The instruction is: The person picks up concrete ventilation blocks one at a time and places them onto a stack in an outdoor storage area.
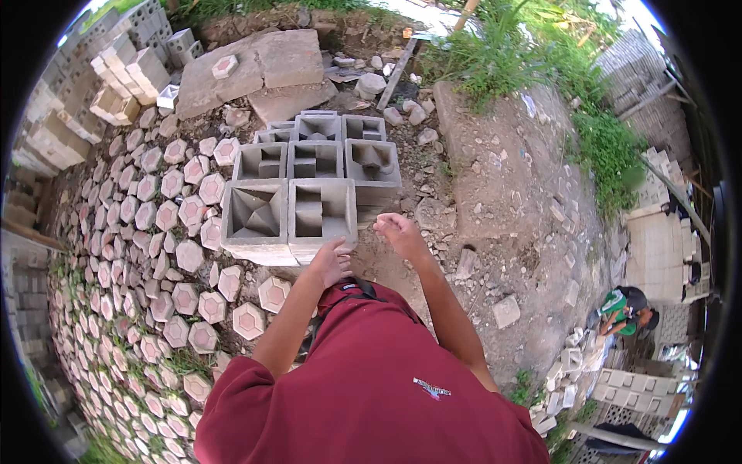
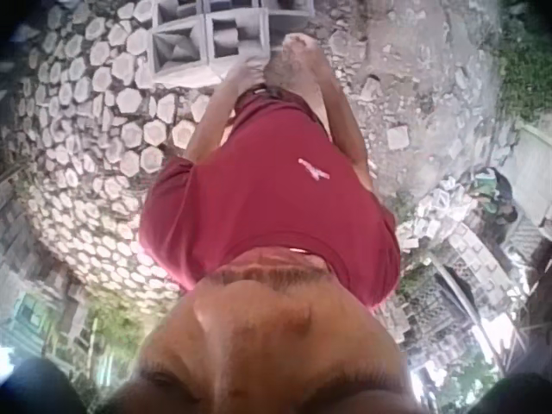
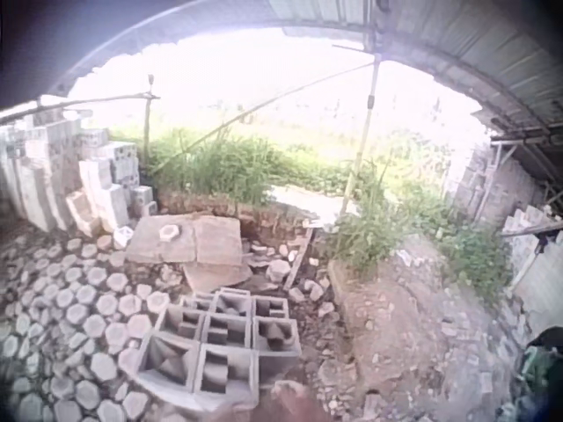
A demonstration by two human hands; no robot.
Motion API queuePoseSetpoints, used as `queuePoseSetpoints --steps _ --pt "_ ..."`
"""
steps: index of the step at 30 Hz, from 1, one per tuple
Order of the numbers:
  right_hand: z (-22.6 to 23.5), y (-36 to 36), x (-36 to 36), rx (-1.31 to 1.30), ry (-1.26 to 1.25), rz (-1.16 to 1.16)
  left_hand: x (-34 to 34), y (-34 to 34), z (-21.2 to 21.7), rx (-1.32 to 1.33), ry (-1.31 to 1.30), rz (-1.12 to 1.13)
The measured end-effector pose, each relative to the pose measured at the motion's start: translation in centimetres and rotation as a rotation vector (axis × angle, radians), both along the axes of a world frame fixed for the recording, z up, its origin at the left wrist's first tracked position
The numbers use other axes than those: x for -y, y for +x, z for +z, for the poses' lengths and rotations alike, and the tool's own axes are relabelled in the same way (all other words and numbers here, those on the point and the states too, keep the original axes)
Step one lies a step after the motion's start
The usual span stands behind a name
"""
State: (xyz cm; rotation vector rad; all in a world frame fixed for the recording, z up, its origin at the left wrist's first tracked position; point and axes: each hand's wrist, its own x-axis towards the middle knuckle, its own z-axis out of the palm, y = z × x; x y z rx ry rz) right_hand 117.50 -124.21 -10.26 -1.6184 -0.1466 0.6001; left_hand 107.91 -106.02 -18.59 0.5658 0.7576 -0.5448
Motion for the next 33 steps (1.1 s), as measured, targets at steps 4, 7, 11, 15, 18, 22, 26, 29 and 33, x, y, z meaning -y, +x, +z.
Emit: queuePoseSetpoints --steps 4,7,11,15,18,22,26,29,33 --pt "-1.0 5.5 -2.2 -0.061 -0.061 0.085 -0.9 0.5 0.3 -0.051 0.082 0.201" --pt "-1.7 8.5 -4.9 -0.120 -0.061 0.220 0.8 -0.2 1.1 0.043 0.265 0.234" --pt "-3.0 12.0 -9.1 -0.173 -0.101 0.477 1.8 0.0 0.2 -0.047 0.149 0.545" --pt "-2.8 15.3 -14.8 -0.596 0.038 0.625 2.9 -0.5 -3.3 -0.127 0.034 1.137" --pt "-3.3 18.6 -19.0 -0.600 0.066 0.734 2.8 0.7 -6.1 -0.302 -0.013 1.372" --pt "-7.7 21.0 -23.2 -0.570 -0.102 0.812 3.5 1.4 -11.3 -0.536 0.034 1.583" --pt "-13.7 22.7 -25.1 -0.552 -0.214 0.840 3.4 5.0 -13.4 -0.799 0.195 1.667" --pt "-17.6 24.5 -24.7 -0.397 -0.310 0.855 3.7 6.4 -13.1 -0.632 0.218 1.648" --pt "-19.8 23.3 -24.8 -0.222 -0.357 0.941 3.4 6.9 -14.3 -0.606 0.364 1.727"
